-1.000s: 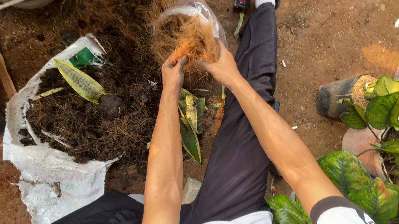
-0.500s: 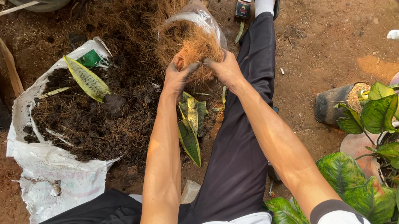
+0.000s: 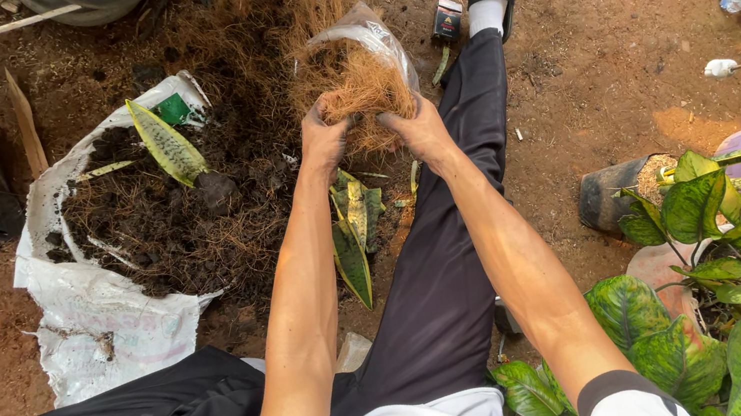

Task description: The person sits on the ground and wraps a small plant's root ball with fibrous material, then mixes soil and fibers by hand. The person handles the plant and soil repeatedly, preparing a root wrap and mixing medium.

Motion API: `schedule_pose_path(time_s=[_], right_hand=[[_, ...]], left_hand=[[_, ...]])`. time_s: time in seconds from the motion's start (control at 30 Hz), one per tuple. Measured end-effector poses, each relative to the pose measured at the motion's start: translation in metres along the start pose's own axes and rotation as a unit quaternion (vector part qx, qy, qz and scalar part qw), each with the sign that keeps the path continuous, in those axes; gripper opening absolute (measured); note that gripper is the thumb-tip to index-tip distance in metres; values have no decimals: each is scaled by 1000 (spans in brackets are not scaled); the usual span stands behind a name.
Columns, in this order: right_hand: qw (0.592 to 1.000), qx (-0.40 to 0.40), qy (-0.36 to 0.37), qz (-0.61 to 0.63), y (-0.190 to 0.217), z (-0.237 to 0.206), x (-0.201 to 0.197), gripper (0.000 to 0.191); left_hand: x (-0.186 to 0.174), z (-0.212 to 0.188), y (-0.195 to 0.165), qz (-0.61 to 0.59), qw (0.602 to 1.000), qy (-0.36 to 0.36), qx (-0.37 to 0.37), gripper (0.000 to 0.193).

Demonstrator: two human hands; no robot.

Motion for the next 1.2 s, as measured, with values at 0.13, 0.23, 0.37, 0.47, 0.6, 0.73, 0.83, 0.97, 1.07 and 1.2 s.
schedule_pose_path(time_s=[0.13,0.23,0.37,0.47,0.6,0.73,0.83,0.97,1.07,1.2], right_hand=[[998,-60,24,10,12,-7,12,72],[997,-43,44,-36,5,-7,24,71],[996,-44,55,-59,-3,1,40,60],[997,-24,45,-55,-11,8,50,56],[997,-50,50,-40,-9,9,64,53],[998,-5,46,-46,-17,10,69,50],[997,5,49,-65,-20,11,70,52],[994,35,72,-71,-32,6,74,52],[992,46,95,-73,-40,1,75,53],[984,77,145,-65,-55,0,75,53]], left_hand=[[-7,-3,-6,6,1000,5,-13,69],[-20,-11,-13,61,998,21,-19,70],[-45,-20,-18,49,997,22,-49,72],[-59,-25,-23,-4,999,18,-35,67],[-78,-33,-13,-10,995,-15,-96,62],[-88,-36,-21,-66,996,-30,-49,62],[-92,-38,-22,-86,995,-50,-32,66],[-91,-38,-18,-64,995,-66,-26,65],[-88,-39,-15,-57,996,-60,-25,72],[-81,-44,-2,-93,993,-24,-72,81]])
Point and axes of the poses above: each hand's wrist, its own z-axis towards the middle knuckle, its own x-axis out of the palm, y = z × x, the point moved 9 cm from there along z, towards the middle knuckle, and after that the axes turned 5 degrees about x, right-handed, at the moved point
